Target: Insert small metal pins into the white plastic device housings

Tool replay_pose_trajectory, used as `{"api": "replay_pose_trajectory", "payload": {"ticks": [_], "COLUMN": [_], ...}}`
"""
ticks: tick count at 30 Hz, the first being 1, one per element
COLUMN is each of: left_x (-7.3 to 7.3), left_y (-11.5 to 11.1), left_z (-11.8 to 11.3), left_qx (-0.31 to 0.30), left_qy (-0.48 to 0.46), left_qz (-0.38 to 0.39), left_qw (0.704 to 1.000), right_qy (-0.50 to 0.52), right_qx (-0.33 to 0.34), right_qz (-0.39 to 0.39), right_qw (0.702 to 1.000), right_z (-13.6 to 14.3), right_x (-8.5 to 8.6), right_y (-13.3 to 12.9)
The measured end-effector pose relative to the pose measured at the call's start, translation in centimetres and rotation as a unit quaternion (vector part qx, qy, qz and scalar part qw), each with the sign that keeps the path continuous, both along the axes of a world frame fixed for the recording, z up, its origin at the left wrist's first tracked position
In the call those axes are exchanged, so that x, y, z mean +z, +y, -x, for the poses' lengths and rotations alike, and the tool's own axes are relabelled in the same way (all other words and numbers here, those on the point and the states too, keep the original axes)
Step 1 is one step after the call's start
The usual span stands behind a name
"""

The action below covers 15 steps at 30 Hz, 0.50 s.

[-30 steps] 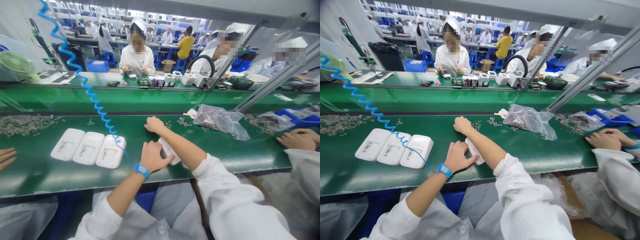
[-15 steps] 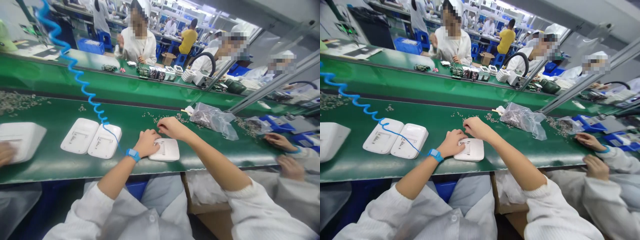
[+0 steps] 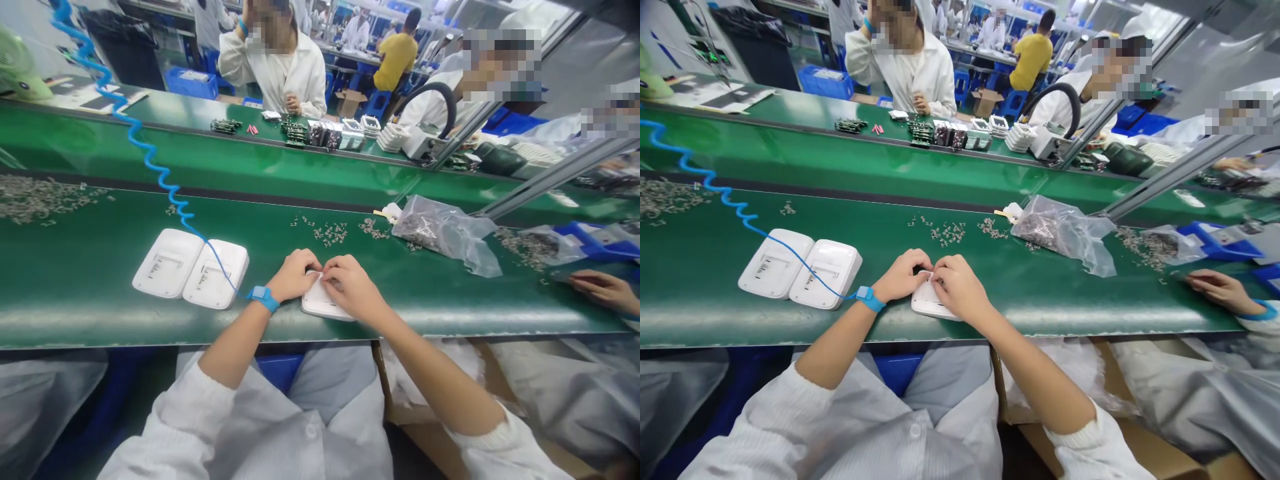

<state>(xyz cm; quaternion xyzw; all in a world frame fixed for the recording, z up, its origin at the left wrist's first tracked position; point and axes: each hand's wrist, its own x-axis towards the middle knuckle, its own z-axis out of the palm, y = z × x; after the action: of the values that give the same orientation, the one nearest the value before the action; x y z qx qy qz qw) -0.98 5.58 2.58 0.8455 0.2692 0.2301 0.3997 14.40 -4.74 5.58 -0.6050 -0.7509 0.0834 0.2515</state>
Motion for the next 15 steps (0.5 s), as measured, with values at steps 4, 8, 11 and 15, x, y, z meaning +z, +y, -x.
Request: {"api": "replay_pose_trajectory", "payload": {"ticks": [4,8,11,15], "left_x": [0.09,0.34,0.53,0.75], "left_y": [-0.20,-0.42,-0.54,-0.58], "left_z": [-0.16,-0.21,-0.25,-0.26], "left_qx": [0.016,0.024,0.022,0.018], "left_qy": [0.022,0.036,0.041,0.046], "left_qz": [0.000,0.009,0.012,0.013], "left_qw": [1.000,0.999,0.999,0.999], "right_qy": [0.002,-0.009,-0.019,-0.032], "right_qx": [-0.016,-0.023,-0.028,-0.068], "right_qz": [0.017,0.019,0.019,0.058], "right_qw": [1.000,1.000,0.999,0.995], "right_z": [0.11,0.27,0.37,0.34], "right_x": [-0.10,-0.01,-0.05,-0.06], "right_y": [0.27,0.13,-0.04,0.53]}}
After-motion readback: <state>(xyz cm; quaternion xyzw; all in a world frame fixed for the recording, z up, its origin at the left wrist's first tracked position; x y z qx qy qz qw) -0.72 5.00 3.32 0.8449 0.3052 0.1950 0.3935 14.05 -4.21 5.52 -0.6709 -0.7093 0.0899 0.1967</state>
